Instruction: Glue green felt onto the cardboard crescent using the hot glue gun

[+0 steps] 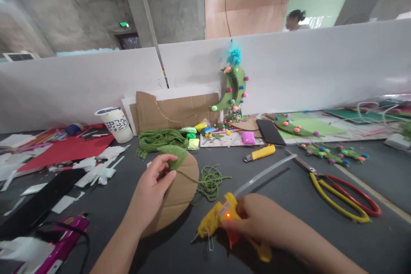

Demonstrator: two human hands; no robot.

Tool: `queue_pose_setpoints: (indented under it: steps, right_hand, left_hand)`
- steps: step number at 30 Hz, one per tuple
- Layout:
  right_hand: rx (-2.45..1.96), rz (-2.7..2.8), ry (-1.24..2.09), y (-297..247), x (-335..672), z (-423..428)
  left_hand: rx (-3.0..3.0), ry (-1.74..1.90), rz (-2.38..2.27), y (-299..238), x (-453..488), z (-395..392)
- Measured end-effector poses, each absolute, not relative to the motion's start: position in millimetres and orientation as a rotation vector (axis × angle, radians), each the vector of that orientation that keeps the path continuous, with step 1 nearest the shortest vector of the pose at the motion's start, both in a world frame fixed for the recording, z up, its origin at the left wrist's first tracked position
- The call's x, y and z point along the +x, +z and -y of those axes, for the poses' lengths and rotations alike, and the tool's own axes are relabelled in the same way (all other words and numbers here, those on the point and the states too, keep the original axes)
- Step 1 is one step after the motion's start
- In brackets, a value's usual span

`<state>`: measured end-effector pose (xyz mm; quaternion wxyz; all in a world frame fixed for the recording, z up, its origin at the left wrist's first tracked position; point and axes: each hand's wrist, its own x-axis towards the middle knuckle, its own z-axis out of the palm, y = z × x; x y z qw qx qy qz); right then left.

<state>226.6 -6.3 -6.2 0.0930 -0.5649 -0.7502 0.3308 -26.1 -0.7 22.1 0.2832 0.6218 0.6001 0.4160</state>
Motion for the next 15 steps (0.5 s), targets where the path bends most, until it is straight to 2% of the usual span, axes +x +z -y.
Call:
queue_pose_setpoints:
  steps: [2, 4, 10, 12, 15]
  right_hand:
    - [-1.642, 2.198, 0.688, -4.1, 225.5, 3.7]
    - [-1.502, 2.052, 0.63, -0.8, 224.0, 2.6]
    - [-1.035, 1.687, 1.457, -0.5, 211.0, 14.0]
    - [-1.135, 1.677, 1.493, -2.7, 209.3, 15.3]
    - [-1.3, 1.766, 1.287, -0.3, 213.8, 12.2]
  left_hand:
    - [1.641, 1.096, -1.552, 23.1, -21.7, 4.1]
    - [1.609, 1.06, -1.485, 23.6, -16.5, 8.3]
    - [1.676, 0.887, -1.365, 22.8, -4.4, 21.1]
    - [1.747, 0.849, -1.373, 22.4, -3.8, 21.9]
    - [1.794, 0.805, -1.388, 22.2, -4.4, 21.0]
